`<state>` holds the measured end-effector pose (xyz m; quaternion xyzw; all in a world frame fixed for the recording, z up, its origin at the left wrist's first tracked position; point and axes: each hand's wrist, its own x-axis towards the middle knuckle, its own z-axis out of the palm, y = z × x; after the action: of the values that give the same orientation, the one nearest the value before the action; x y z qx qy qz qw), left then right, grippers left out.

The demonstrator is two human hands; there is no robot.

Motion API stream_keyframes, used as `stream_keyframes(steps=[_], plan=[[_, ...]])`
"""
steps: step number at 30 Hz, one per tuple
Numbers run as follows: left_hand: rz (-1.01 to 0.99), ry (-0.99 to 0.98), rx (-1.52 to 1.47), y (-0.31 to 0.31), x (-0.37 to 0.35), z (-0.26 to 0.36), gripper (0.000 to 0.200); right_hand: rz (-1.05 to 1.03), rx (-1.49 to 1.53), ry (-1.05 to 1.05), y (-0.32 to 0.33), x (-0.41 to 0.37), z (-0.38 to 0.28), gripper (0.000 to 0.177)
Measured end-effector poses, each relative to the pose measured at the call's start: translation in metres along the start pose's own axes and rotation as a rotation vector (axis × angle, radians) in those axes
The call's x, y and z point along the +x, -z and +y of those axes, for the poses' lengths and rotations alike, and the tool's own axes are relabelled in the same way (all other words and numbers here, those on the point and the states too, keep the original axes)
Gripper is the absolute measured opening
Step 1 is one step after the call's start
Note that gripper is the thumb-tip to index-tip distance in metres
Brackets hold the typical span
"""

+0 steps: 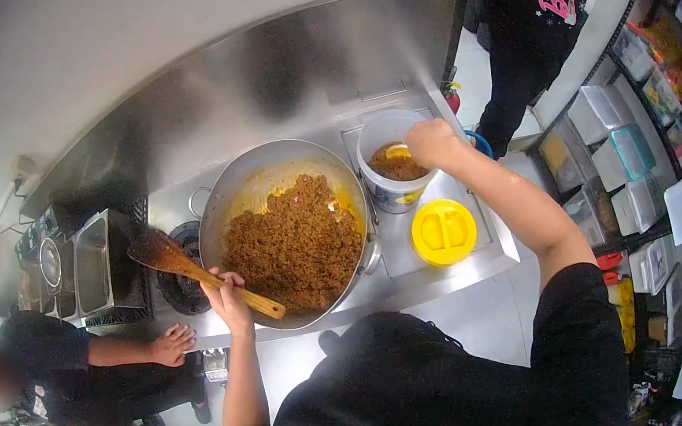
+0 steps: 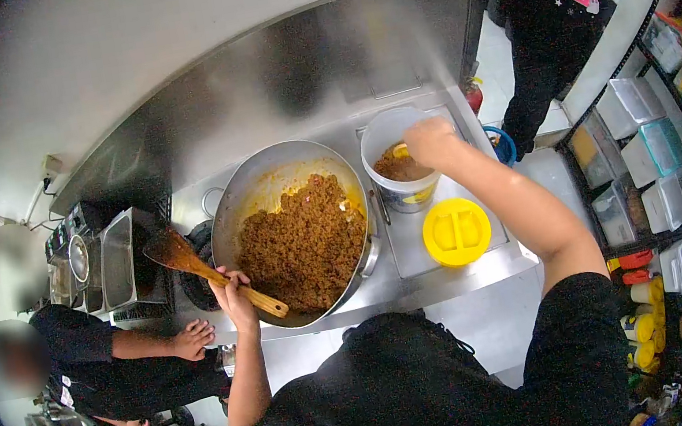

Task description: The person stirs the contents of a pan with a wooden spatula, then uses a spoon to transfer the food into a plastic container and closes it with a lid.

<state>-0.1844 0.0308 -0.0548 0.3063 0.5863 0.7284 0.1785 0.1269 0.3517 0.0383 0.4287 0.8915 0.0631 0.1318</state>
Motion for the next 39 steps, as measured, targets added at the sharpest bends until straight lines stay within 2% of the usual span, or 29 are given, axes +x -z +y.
stream_keyframes(steps=[2, 5, 9, 12, 16, 18, 20, 22, 24, 26, 29, 30, 32, 33, 37, 39], plan=[[0.024, 0.035, -0.004, 0.001, -0.002, -0.001, 0.029, -0.025, -0.099, 0.05, 0.015, -0.013, 0.0, 0.019], [0.013, 0.0, -0.02, 0.001, -0.001, -0.004, 0.029, -0.038, -0.058, 0.074, 0.05, -0.031, 0.001, 0.019], [0.02, -0.003, -0.014, 0.001, -0.001, -0.004, 0.029, -0.087, -0.092, 0.15, 0.022, -0.025, -0.008, 0.019], [0.022, -0.01, -0.021, 0.001, 0.0, -0.003, 0.029, 0.017, -0.11, 0.11, 0.004, -0.012, 0.009, 0.019], [0.039, 0.009, -0.013, -0.001, -0.004, 0.001, 0.029, 0.164, 0.007, -0.048, 0.064, -0.037, 0.01, 0.016], [0.037, 0.005, -0.01, -0.001, -0.005, 0.001, 0.031, 0.294, 0.086, 0.041, 0.091, -0.048, -0.007, 0.015], [-0.002, -0.013, 0.024, 0.002, -0.004, 0.002, 0.03, 0.298, 0.153, 0.146, 0.091, -0.036, -0.037, 0.015], [0.001, 0.005, -0.006, 0.003, -0.004, 0.0, 0.029, 0.528, 0.295, 0.454, 0.06, -0.007, -0.081, 0.015], [-0.016, -0.013, -0.006, 0.003, -0.005, 0.002, 0.027, 0.308, 0.115, 0.38, 0.027, 0.029, -0.138, 0.015], [-0.007, -0.011, -0.034, 0.002, -0.004, 0.005, 0.026, 0.222, -0.013, 0.41, -0.001, 0.059, -0.171, 0.015], [0.025, 0.013, -0.105, 0.005, -0.002, 0.003, 0.026, 0.296, 0.026, 0.315, -0.052, 0.111, -0.185, 0.015], [0.037, -0.005, -0.084, 0.003, -0.002, 0.005, 0.026, 0.297, 0.032, 0.323, -0.055, 0.115, -0.185, 0.015], [0.039, 0.013, -0.032, 0.008, -0.001, 0.005, 0.026, 0.174, -0.078, 0.475, -0.052, 0.11, -0.187, 0.011], [0.024, -0.002, -0.031, 0.009, -0.001, 0.002, 0.026, 0.089, -0.021, 0.49, -0.046, 0.103, -0.185, 0.012], [0.017, 0.004, -0.073, 0.01, 0.0, 0.001, 0.029, -0.008, 0.083, 0.492, -0.037, 0.08, -0.181, 0.013], [0.02, 0.008, -0.073, 0.01, -0.001, 0.001, 0.029, -0.237, 0.24, 0.516, -0.028, 0.064, -0.183, 0.014]])
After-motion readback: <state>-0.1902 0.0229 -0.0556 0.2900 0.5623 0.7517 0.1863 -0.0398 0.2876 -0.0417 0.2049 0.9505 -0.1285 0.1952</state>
